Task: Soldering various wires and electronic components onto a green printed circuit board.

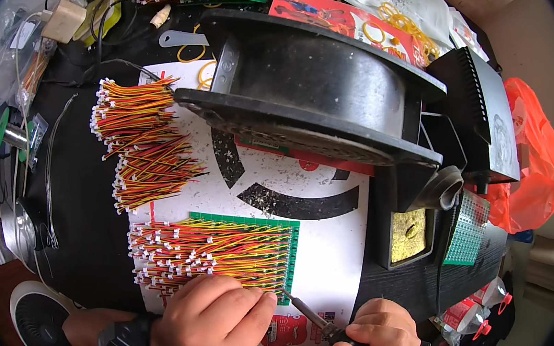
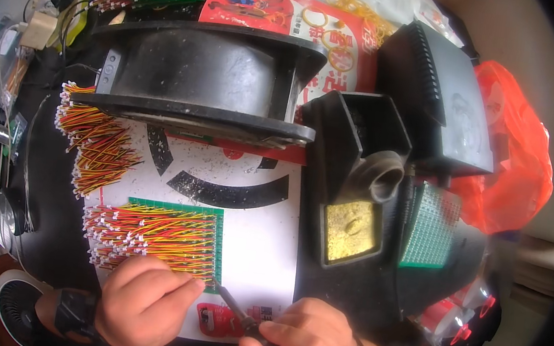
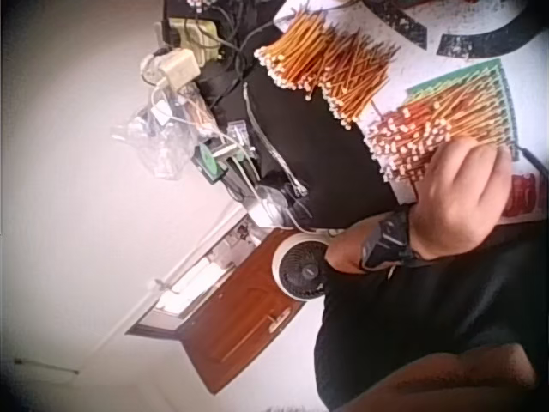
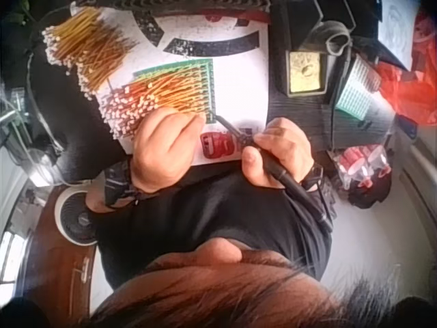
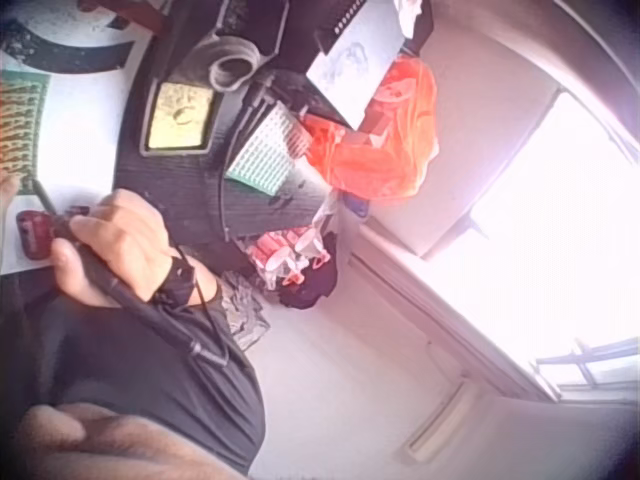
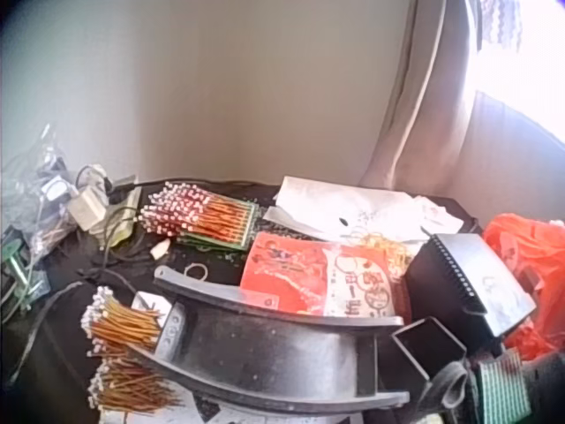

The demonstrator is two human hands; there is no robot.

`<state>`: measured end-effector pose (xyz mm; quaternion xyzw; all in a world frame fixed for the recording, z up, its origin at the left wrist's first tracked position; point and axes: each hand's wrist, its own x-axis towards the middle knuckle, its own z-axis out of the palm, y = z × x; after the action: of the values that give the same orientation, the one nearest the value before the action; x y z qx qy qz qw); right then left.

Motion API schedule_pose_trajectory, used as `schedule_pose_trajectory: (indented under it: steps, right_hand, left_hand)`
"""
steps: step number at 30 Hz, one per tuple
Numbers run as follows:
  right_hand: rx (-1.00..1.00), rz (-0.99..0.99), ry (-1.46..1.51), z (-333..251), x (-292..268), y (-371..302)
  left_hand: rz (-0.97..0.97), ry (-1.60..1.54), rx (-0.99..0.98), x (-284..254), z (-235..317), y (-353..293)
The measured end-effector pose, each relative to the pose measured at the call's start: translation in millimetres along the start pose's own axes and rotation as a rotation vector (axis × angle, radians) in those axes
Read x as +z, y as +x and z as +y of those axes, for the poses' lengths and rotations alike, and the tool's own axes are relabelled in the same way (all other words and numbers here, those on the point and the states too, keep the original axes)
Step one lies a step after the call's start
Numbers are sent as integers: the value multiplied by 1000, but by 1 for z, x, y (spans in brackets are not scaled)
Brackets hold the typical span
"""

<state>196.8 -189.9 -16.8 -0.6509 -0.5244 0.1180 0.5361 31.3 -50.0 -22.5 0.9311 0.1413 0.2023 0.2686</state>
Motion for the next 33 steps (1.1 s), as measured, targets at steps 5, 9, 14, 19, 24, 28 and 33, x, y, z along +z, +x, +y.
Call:
schedule_pose_trajectory:
  steps: [5, 9, 14, 19, 24, 28, 33]
  right_hand:
    - [-57, -38, 59, -1, -2, 6]
    - [-57, -36, 62, -1, -2, 6]
    - [-54, -34, 58, -2, -3, 6]
    - [-41, -46, 62, 0, 2, 6]
    - [-36, -28, 19, -9, -7, 7]
    - [-48, -28, 39, -5, -1, 5]
    - [-47, 49, 124, -2, -2, -2]
  left_hand:
    - [-2, 13, 10, 0, 1, 1]
    - [11, 10, 28, 2, -3, -4]
    - [0, 12, 26, 0, 0, 1]
    - [-26, 28, 12, -1, -2, -3]
    - [-37, 2, 35, -2, 4, 6]
    - [-50, 23, 21, -4, 2, 2]
    - [-55, 19, 6, -4, 2, 1]
